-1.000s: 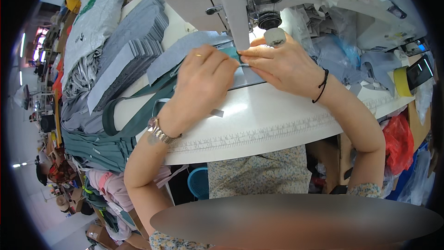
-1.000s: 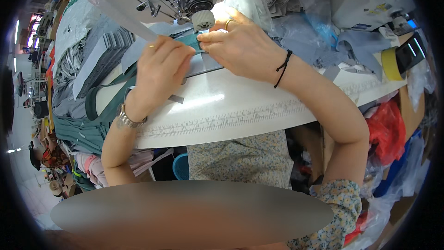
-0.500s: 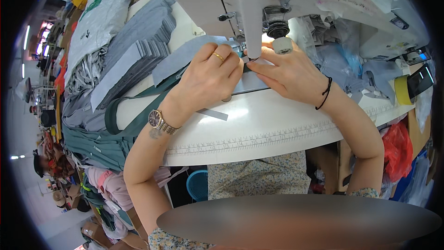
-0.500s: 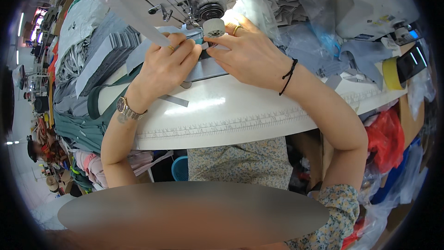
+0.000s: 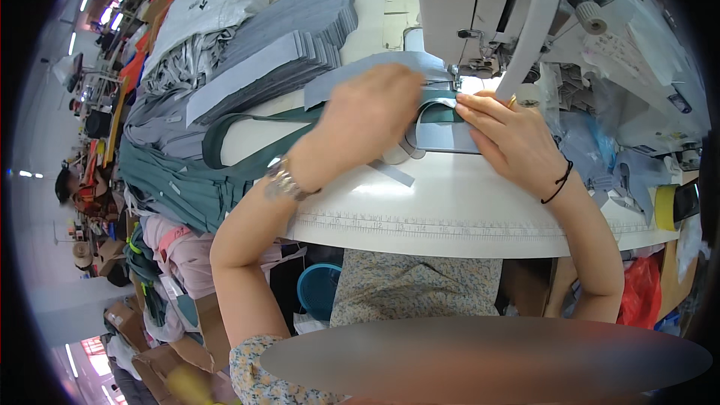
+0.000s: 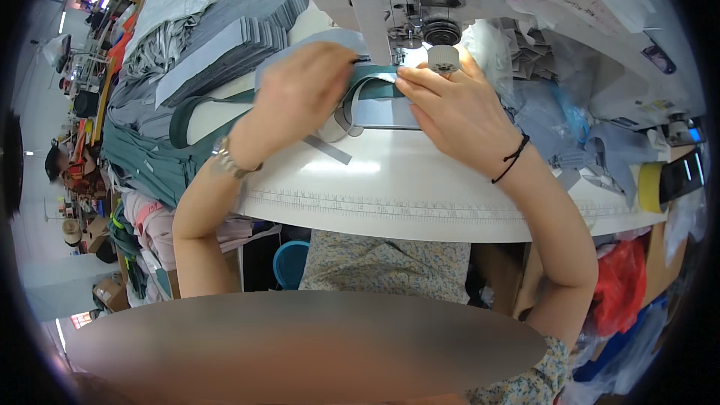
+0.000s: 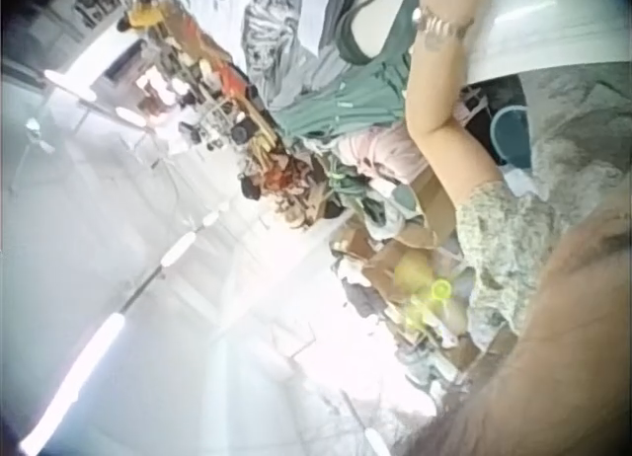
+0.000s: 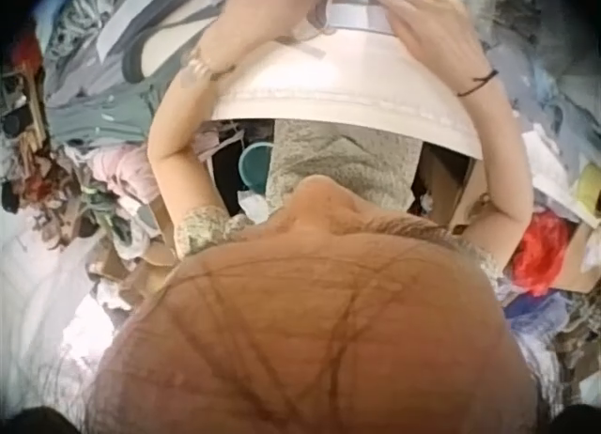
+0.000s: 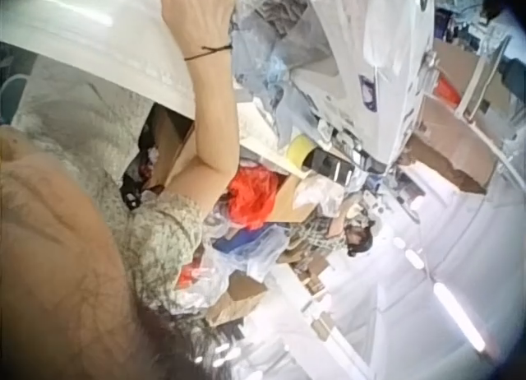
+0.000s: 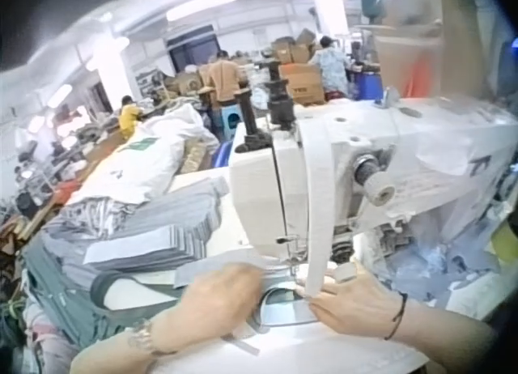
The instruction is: Sewing long material straps using an industrial sewing machine in a workshop environment.
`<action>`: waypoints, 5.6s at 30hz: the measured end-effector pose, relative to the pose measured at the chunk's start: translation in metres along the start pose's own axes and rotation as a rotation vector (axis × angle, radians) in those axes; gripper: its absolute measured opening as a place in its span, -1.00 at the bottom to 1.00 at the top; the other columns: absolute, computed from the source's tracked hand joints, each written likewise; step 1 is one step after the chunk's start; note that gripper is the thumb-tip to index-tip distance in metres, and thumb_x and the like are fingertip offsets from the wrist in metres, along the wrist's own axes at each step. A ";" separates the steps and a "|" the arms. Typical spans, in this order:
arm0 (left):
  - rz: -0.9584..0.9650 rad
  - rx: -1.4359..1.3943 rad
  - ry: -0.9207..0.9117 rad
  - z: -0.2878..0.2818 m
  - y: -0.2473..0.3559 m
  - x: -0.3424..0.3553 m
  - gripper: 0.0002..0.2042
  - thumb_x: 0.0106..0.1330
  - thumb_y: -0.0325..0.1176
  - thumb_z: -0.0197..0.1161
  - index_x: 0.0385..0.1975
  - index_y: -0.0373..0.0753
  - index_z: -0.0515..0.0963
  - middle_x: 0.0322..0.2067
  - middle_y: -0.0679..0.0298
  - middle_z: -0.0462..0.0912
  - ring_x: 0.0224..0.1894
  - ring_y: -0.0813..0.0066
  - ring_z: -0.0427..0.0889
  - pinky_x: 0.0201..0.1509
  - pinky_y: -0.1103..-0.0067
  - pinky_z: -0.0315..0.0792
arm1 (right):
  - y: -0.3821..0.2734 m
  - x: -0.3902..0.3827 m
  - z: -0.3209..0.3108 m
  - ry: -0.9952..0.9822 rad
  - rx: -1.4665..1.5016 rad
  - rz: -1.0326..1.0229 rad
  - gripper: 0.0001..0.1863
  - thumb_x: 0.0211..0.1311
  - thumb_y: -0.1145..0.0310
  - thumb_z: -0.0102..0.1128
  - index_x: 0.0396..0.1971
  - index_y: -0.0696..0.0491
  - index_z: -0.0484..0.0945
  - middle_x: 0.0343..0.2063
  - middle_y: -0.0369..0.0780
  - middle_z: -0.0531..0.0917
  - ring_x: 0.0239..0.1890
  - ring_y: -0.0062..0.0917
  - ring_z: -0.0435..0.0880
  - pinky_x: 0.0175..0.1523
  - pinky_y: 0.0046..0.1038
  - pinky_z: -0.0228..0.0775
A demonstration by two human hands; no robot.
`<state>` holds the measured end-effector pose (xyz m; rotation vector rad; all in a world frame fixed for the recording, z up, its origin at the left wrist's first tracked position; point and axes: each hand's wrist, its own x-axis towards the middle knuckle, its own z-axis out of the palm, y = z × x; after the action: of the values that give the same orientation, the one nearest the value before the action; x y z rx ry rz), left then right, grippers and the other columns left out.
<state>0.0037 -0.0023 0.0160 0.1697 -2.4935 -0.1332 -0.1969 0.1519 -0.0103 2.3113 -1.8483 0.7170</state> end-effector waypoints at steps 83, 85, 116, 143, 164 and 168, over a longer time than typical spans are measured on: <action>0.233 0.035 -0.022 0.033 -0.012 0.014 -0.85 0.05 -0.45 0.32 -0.35 -0.23 0.66 -0.31 0.37 0.69 -0.11 0.42 0.57 0.01 0.48 0.39 | -0.006 0.001 -0.001 0.001 -0.159 0.005 -0.68 0.24 0.32 0.25 -0.03 0.11 0.62 -0.11 -0.30 0.63 -0.01 -0.32 0.66 0.35 0.04 0.21; 0.231 0.030 -0.021 0.036 -0.014 0.015 -0.85 0.05 -0.46 0.33 -0.34 -0.22 0.66 -0.30 0.38 0.69 -0.11 0.42 0.57 0.01 0.48 0.39 | -0.003 0.001 0.000 -0.010 -0.176 0.018 -0.67 0.23 0.32 0.26 -0.03 0.11 0.62 -0.10 -0.29 0.62 0.01 -0.32 0.65 0.35 0.05 0.22; 0.220 0.224 -0.166 0.036 -0.032 0.023 -0.86 0.14 -0.44 0.24 -0.33 -0.24 0.68 -0.32 0.31 0.74 -0.13 0.43 0.66 0.16 0.45 0.40 | -0.003 -0.003 0.005 0.025 -0.137 -0.057 -0.69 0.17 0.33 0.29 -0.07 0.06 0.65 -0.06 -0.34 0.66 -0.01 -0.41 0.64 0.30 -0.06 0.29; 0.590 0.075 0.122 -0.012 0.020 -0.053 -0.89 0.04 -0.40 0.22 -0.51 -0.31 0.54 -0.35 0.20 0.60 -0.26 0.27 0.58 0.07 0.36 0.45 | -0.033 0.067 0.003 -0.193 0.000 -0.089 -0.42 -0.01 0.72 0.14 0.11 0.07 0.54 0.23 -0.22 0.53 -0.07 -0.23 0.70 -0.06 -0.35 0.58; -0.038 -0.286 -0.148 0.022 0.007 -0.011 -0.83 0.13 -0.37 0.40 -0.33 -0.27 0.62 -0.23 0.16 0.62 -0.14 0.10 0.58 -0.06 0.35 0.50 | -0.006 0.028 -0.033 -0.470 0.953 0.296 -0.88 0.10 0.46 0.44 -0.43 0.13 0.64 -0.58 -0.38 0.55 -0.46 -0.76 0.44 -0.27 -0.59 0.32; -0.071 -0.342 -0.177 0.021 0.005 -0.011 -0.83 0.14 -0.37 0.43 -0.31 -0.21 0.63 -0.29 0.19 0.59 -0.16 0.16 0.57 -0.07 0.38 0.50 | 0.001 0.014 -0.043 -0.451 0.653 0.462 -0.68 0.13 0.27 0.41 -0.10 -0.01 0.67 -0.63 -0.34 0.54 -0.51 -0.66 0.50 -0.33 -0.51 0.33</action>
<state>-0.0006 0.0054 -0.0065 0.1064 -2.5938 -0.6230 -0.2079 0.1543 0.0332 2.5891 -2.7518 1.0490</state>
